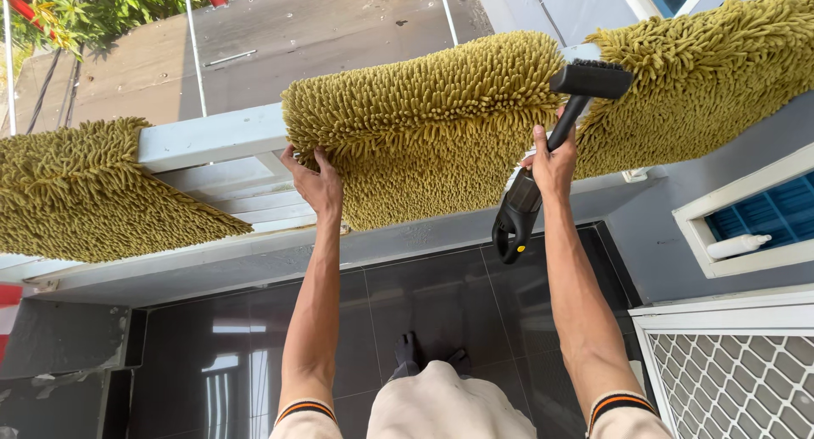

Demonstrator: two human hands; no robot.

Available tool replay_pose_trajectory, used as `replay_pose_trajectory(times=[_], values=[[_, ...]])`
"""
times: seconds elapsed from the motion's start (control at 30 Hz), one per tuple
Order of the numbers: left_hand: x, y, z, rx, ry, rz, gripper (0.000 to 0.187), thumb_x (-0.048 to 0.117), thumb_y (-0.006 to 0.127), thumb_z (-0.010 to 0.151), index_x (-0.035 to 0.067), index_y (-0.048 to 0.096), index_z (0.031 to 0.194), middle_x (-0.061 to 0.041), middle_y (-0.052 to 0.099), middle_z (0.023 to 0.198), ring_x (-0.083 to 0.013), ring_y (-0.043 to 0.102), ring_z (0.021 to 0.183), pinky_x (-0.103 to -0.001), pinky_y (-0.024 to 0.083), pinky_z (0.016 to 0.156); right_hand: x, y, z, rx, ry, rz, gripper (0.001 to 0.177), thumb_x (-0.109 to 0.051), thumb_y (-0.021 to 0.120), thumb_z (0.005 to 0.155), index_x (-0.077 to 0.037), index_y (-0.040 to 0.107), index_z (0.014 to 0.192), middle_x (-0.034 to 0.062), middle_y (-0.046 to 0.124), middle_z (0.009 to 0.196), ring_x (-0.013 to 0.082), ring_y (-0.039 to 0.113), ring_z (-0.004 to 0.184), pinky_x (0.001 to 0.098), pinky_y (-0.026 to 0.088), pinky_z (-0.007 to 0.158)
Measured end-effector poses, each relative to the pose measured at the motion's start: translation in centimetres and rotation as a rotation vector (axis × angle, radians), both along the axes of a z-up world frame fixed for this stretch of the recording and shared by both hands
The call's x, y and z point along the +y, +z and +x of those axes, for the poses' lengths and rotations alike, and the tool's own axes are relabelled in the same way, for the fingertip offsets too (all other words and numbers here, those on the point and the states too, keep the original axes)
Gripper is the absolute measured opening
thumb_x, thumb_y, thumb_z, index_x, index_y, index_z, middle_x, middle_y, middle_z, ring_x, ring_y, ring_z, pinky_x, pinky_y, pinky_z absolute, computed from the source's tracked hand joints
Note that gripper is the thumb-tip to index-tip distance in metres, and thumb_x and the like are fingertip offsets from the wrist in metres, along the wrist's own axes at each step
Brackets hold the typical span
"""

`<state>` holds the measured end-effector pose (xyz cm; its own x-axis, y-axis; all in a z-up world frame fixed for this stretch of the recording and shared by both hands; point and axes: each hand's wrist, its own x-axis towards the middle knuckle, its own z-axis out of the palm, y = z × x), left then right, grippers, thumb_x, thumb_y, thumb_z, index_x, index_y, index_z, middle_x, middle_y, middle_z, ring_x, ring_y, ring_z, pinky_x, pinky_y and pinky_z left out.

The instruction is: The person uses a handheld vacuum cleaner to clean a shaggy yellow rug draped over a balcony railing. They repeatedly move the vacuum nozzle back and forth across the rug's surface while occasionally using their left hand to hold the rug in place.

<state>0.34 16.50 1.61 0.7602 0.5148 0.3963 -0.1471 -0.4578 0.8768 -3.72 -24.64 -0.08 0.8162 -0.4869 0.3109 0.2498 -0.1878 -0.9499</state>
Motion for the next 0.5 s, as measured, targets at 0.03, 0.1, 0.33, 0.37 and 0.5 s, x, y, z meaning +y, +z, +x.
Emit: replay_pose_trajectory(times=[0.03,0.1,0.33,0.37,0.5], values=[[0.1,0.0,-0.2,0.0,-0.008,0.007,0.047,0.019,0.062,0.104,0.0,0.039,0.141,-0.022,0.068,0.125,-0.035,0.067,0.117,-0.054,0.046,0.11,0.5,0.5,-0.3,0.061,-0.009,0.025,0.061,-0.025,0.065,0.104,-0.005,0.035,0.153,0.0122,0.065,0.111,0.0151,0.065,0.05,0.0258,0.054,0.041],[0.3,-0.2,-0.3,0.023,-0.014,-0.026,0.05,0.022,0.06,0.103,0.001,0.038,0.143,-0.023,0.068,0.127,-0.034,0.067,0.118,-0.053,0.046,0.111,1.4,1.0,-0.8,0.068,-0.016,-0.032,0.046,-0.028,0.066,0.107,-0.002,0.04,0.135,0.0093,0.056,0.098,0.0144,0.064,0.051,0.0259,0.058,0.043],[-0.6,-0.6,-0.6,-0.01,0.02,0.058,0.07,0.031,0.066,0.103,-0.001,0.027,0.152,-0.026,0.038,0.149,-0.0395,0.037,0.143,-0.057,0.03,0.121,2.4,1.2,-2.5,0.121,-0.02,-0.101,0.045,-0.036,0.063,0.106,-0.004,0.036,0.124,0.0051,0.051,0.08,0.0142,0.057,0.046,0.0271,0.049,0.037],[-1.2,-0.4,-1.2,-0.06,0.068,0.135,0.071,0.028,0.067,0.102,-0.002,0.027,0.153,-0.026,0.035,0.149,-0.0405,0.033,0.144,-0.057,0.028,0.121,2.3,1.1,-2.8,0.14,-0.014,-0.048,0.043,-0.036,0.058,0.107,-0.004,0.035,0.123,0.0054,0.05,0.082,0.0138,0.056,0.047,0.0271,0.049,0.036],[-5.8,0.0,-2.6,-0.249,0.137,0.33,0.068,0.024,0.068,0.098,0.001,0.032,0.15,-0.021,0.029,0.152,-0.0386,0.029,0.146,-0.058,0.026,0.123,2.7,0.7,-3.9,0.151,0.026,0.042,0.034,-0.031,0.044,0.106,-0.004,0.03,0.121,0.0062,0.049,0.092,0.0145,0.055,0.047,0.0279,0.05,0.036]])
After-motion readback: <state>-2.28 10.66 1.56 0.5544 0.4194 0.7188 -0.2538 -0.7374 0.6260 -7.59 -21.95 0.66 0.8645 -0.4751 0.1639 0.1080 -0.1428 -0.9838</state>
